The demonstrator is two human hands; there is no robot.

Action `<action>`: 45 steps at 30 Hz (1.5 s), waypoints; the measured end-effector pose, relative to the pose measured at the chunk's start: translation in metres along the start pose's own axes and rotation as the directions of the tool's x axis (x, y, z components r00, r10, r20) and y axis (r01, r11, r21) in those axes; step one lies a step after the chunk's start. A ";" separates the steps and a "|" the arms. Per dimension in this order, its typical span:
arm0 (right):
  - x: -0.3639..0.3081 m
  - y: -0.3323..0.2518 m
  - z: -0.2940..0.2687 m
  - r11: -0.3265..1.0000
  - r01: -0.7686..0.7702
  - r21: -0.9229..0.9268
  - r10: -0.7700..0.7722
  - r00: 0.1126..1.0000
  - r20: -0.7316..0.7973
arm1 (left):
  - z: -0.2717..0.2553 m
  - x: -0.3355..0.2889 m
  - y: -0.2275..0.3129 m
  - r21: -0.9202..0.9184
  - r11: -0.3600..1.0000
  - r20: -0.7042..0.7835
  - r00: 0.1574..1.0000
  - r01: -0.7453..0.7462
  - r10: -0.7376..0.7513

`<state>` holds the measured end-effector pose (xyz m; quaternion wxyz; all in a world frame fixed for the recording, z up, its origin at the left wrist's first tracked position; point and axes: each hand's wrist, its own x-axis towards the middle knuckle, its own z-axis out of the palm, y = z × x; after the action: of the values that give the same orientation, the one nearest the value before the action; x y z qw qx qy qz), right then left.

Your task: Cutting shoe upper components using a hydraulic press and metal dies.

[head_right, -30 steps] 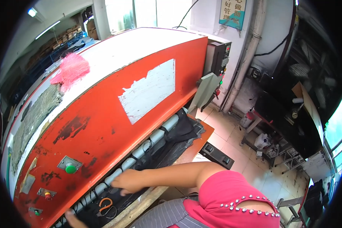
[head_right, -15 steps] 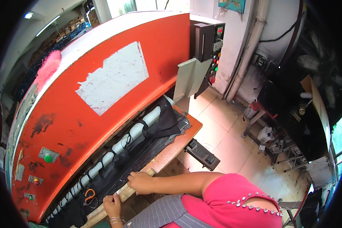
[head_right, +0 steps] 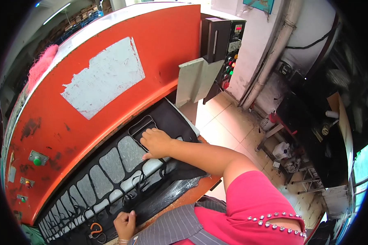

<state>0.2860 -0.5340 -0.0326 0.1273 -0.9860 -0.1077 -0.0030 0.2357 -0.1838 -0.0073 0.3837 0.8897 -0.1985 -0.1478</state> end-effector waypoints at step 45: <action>-0.138 -0.091 0.010 0.955 -0.189 0.227 0.163 0.978 0.130 | 0.151 0.230 0.115 0.105 0.937 -0.060 0.942 0.334 -0.329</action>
<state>0.1318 -0.4749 -0.0241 0.2385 -0.9678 -0.0258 0.0758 0.3477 -0.4577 -0.0470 0.3062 0.9336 -0.0458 -0.1806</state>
